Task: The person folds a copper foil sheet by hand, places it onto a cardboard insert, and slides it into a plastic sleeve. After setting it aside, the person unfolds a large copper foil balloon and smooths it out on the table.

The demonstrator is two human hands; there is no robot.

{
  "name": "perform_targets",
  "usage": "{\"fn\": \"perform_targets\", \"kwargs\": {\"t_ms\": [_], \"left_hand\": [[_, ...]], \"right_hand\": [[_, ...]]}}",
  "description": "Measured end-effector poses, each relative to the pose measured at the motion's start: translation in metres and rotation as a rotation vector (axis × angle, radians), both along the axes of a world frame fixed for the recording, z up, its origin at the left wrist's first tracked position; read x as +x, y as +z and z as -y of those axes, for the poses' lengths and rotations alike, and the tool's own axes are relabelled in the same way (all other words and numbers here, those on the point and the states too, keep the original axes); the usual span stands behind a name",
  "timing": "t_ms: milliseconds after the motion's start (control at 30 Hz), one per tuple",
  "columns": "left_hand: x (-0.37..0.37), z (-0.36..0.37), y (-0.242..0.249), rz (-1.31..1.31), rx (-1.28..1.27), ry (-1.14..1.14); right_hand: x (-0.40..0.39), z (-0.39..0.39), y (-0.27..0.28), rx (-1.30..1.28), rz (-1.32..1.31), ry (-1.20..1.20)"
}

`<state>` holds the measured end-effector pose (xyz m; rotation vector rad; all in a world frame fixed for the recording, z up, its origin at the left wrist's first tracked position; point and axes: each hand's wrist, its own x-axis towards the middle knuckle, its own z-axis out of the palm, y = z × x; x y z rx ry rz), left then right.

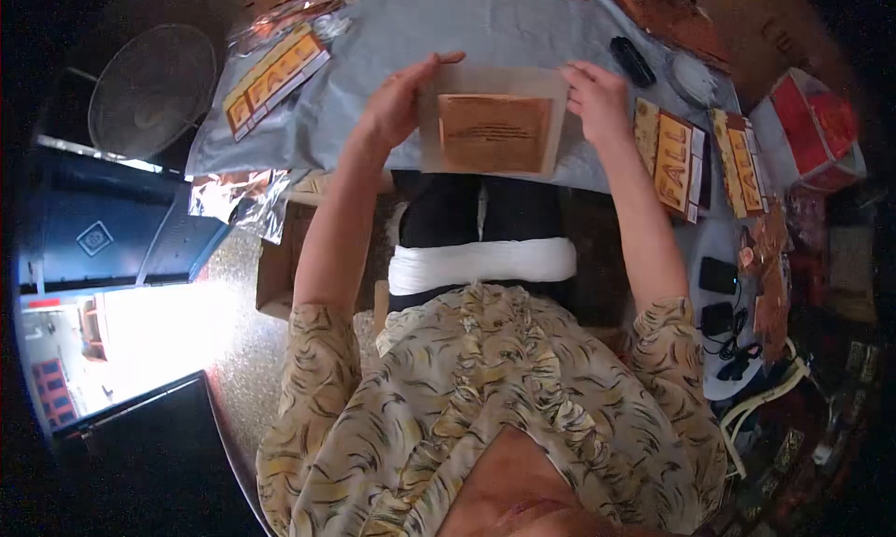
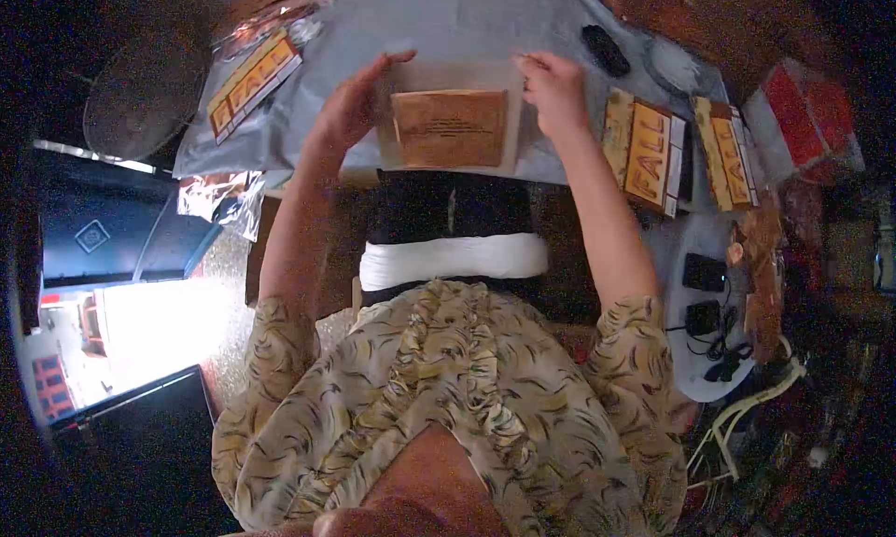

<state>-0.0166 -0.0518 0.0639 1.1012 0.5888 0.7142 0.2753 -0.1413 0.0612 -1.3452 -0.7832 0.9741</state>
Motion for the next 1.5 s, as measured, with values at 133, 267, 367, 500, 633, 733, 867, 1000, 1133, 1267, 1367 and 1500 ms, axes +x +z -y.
{"fn": "perform_targets", "kwargs": {"t_ms": [133,267,367,500,633,733,867,1000,1133,1267,1367,1500], "left_hand": [[0.007,0.0,-0.004,0.097,-0.15,-0.046],[0.023,-0.001,-0.008,0.116,-0.18,-0.069],[0.039,0.001,-0.003,0.112,-0.172,-0.074],[0.054,-0.012,-0.012,0.125,-0.182,-0.113],[0.063,-0.002,-0.012,0.144,-0.116,-0.125],[0.072,0.014,-0.005,0.124,-0.126,-0.106],[0.083,0.036,0.008,0.097,-0.089,-0.086],[0.08,0.059,0.007,0.06,0.021,-0.091],[0.062,0.078,0.024,0.119,-0.09,-0.126],[0.043,0.082,0.033,0.002,0.121,-0.089],[0.035,0.082,0.037,-0.024,0.256,-0.081],[0.034,0.081,0.036,-0.018,0.288,-0.069]], "right_hand": [[-0.001,0.008,0.002,0.016,-0.035,-0.027],[0.018,0.008,-0.014,0.016,-0.09,0.009],[0.021,0.015,-0.011,-0.014,-0.083,-0.052],[0.033,0.016,-0.018,0.086,-0.145,-0.095],[0.033,0.024,-0.012,0.19,-0.142,-0.22],[0.041,0.039,-0.011,0.064,-0.064,-0.277],[0.022,0.052,0.025,0.397,1.133,-0.392],[-0.026,0.062,0.067,0.517,1.455,-0.175],[-0.045,0.059,0.075,0.53,1.596,0.004],[-0.053,0.059,0.08,0.668,1.691,0.122],[-0.057,0.057,0.083,0.744,1.711,0.134],[-0.063,0.046,0.083,0.763,1.68,0.094]]}}
